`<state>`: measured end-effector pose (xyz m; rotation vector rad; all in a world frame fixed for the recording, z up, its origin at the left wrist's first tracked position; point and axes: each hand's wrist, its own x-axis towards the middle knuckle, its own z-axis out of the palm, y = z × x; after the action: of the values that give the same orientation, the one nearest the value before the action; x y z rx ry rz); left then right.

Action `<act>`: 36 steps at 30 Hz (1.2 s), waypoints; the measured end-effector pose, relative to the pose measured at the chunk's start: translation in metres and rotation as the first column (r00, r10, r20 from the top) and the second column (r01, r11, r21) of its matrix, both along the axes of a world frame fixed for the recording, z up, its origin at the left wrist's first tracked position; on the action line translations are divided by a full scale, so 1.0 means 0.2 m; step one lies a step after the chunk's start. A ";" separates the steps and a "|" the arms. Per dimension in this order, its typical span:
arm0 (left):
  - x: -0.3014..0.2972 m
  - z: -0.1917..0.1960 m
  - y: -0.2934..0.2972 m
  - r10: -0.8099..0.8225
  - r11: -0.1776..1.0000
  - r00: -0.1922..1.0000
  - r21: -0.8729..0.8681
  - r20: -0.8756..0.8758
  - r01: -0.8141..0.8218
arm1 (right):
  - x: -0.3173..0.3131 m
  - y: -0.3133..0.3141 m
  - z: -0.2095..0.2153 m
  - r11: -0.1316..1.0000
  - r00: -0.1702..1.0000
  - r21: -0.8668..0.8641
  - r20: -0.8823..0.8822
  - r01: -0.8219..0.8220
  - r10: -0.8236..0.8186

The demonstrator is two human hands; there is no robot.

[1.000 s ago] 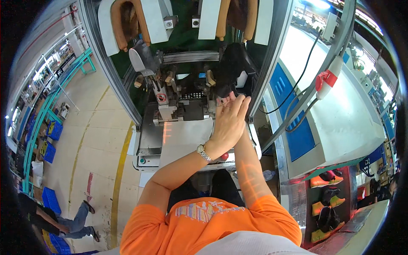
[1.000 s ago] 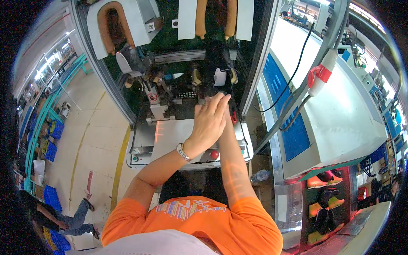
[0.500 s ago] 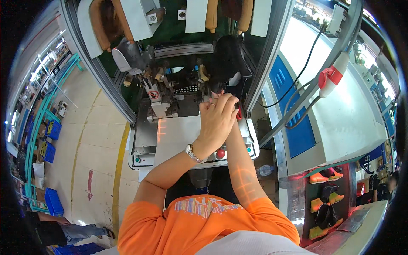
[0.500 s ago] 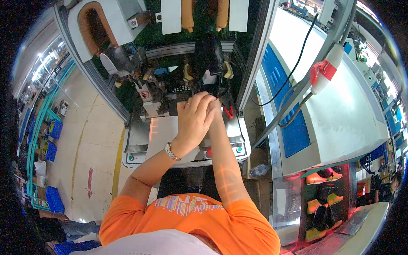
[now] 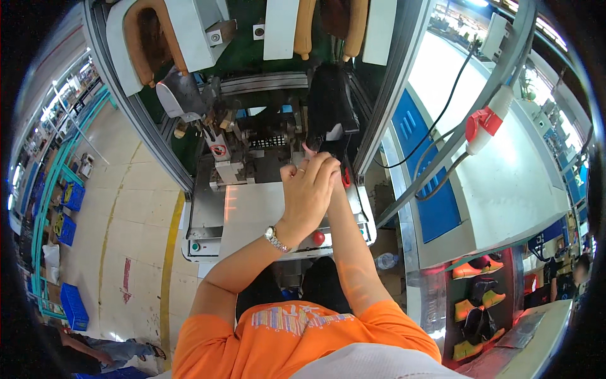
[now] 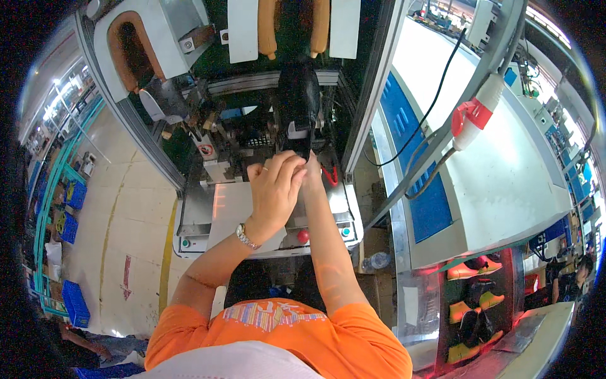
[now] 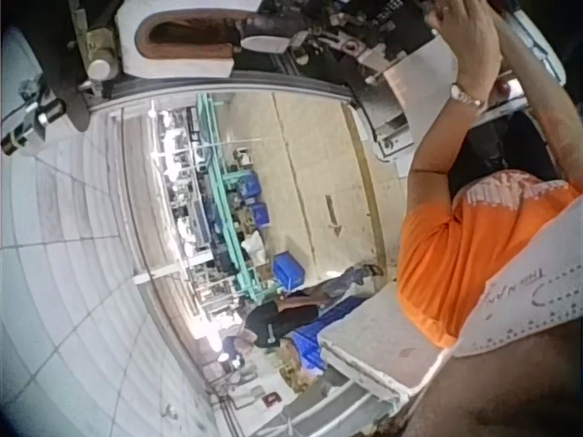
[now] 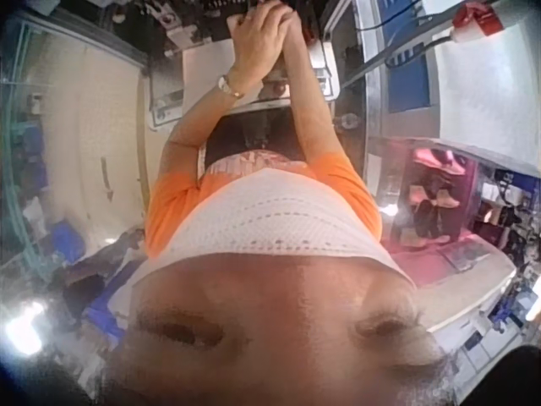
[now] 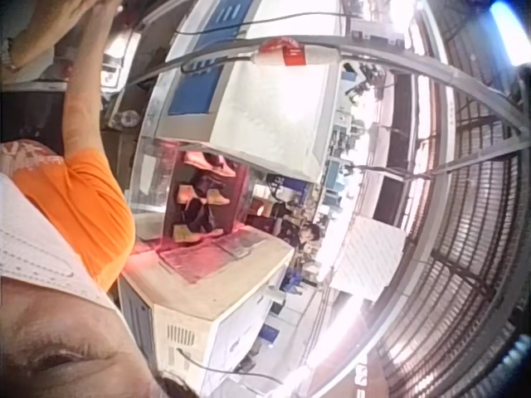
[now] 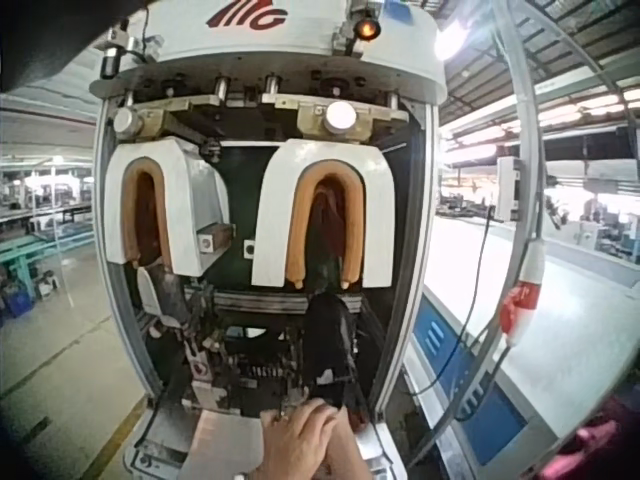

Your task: The person repeatedly picks up black shoes from a nearby surface, places them into a machine, and removes them after a brief cycle. The shoes are then placed back onto the surface. The process is repeated multiple times throughout the video.

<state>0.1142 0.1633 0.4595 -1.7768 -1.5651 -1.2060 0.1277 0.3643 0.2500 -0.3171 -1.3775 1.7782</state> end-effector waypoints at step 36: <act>-0.06 0.11 0.09 -0.147 0.944 0.986 -0.308 -0.081 0.116 | 1.11 -0.41 -0.72 0.642 0.336 0.045 0.823 0.766 -0.459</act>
<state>0.1019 0.1812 0.4819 -2.1323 -1.6639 -0.9518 0.3488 0.2820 0.1066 -1.7935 -1.1511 1.1617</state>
